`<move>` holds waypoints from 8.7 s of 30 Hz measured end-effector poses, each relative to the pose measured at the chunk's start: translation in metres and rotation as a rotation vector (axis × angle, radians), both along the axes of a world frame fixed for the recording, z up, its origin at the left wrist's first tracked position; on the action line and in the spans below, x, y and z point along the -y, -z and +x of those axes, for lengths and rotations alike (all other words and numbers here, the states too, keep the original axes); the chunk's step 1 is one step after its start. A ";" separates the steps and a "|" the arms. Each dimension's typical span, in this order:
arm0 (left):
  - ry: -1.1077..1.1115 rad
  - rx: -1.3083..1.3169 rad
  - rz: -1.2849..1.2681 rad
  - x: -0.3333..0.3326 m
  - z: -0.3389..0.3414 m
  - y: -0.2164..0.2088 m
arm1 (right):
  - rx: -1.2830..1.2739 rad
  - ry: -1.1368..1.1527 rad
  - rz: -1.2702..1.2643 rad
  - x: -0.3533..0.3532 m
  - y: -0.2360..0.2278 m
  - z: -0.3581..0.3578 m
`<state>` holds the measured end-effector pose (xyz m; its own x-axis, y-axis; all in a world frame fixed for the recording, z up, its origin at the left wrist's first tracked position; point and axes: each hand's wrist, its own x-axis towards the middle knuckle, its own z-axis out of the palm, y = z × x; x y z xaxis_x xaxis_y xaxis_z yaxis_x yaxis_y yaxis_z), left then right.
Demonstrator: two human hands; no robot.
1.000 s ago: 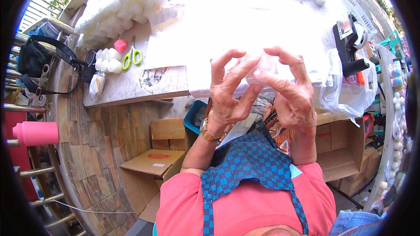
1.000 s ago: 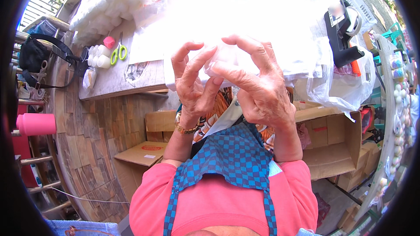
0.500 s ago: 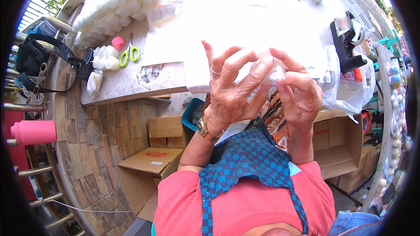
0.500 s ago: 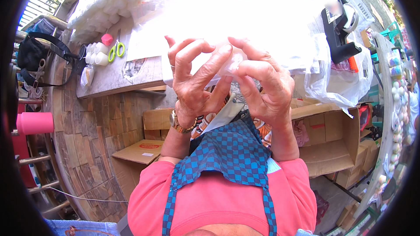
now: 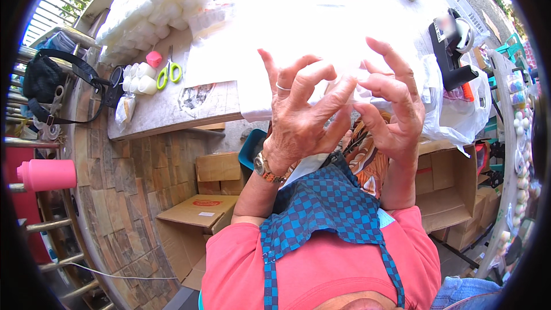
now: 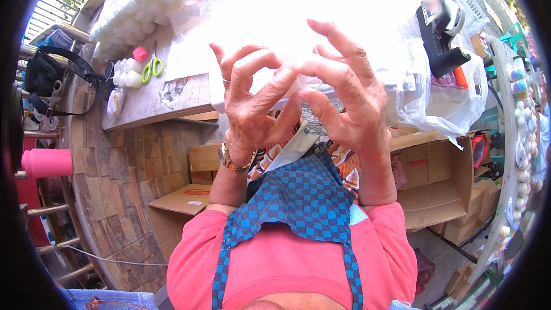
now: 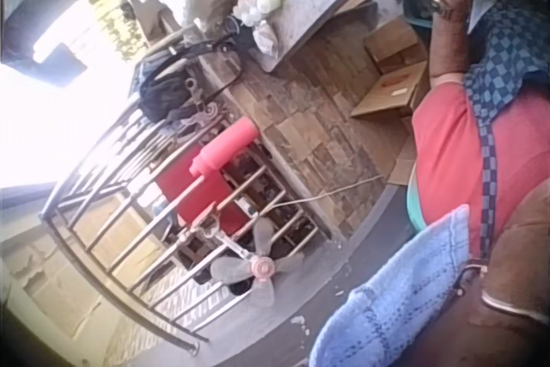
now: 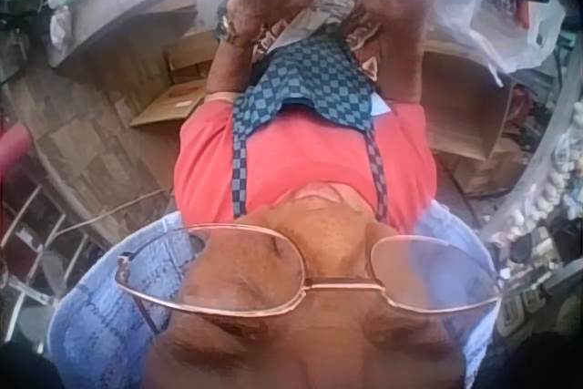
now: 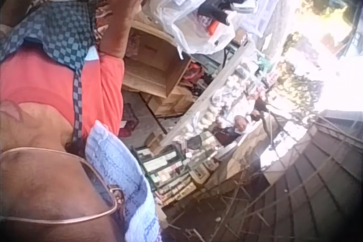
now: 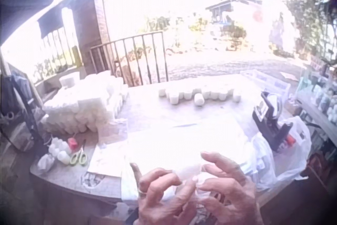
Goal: The person wraps small white candles individually in clear plastic bags. They pick up each candle, place it into a bag, and seal the bag by hand. The wrapped candles are set aside on the table.
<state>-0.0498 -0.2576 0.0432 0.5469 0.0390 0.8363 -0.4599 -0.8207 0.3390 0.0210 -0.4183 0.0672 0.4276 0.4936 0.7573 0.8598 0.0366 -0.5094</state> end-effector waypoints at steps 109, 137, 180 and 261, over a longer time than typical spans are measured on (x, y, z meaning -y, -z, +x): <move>0.000 -0.202 0.075 -0.017 0.027 -0.023 | -0.032 0.185 -0.198 -0.037 -0.016 0.074; 0.106 -0.217 -0.214 -0.070 -0.002 -0.015 | -0.193 -0.323 -0.202 -0.056 -0.025 0.049; 0.208 -0.180 -0.363 -0.060 0.005 -0.015 | -0.229 0.042 -0.178 -0.063 -0.021 0.015; 0.255 -0.382 -0.555 -0.037 0.014 -0.018 | -0.727 0.249 0.699 0.161 0.045 0.103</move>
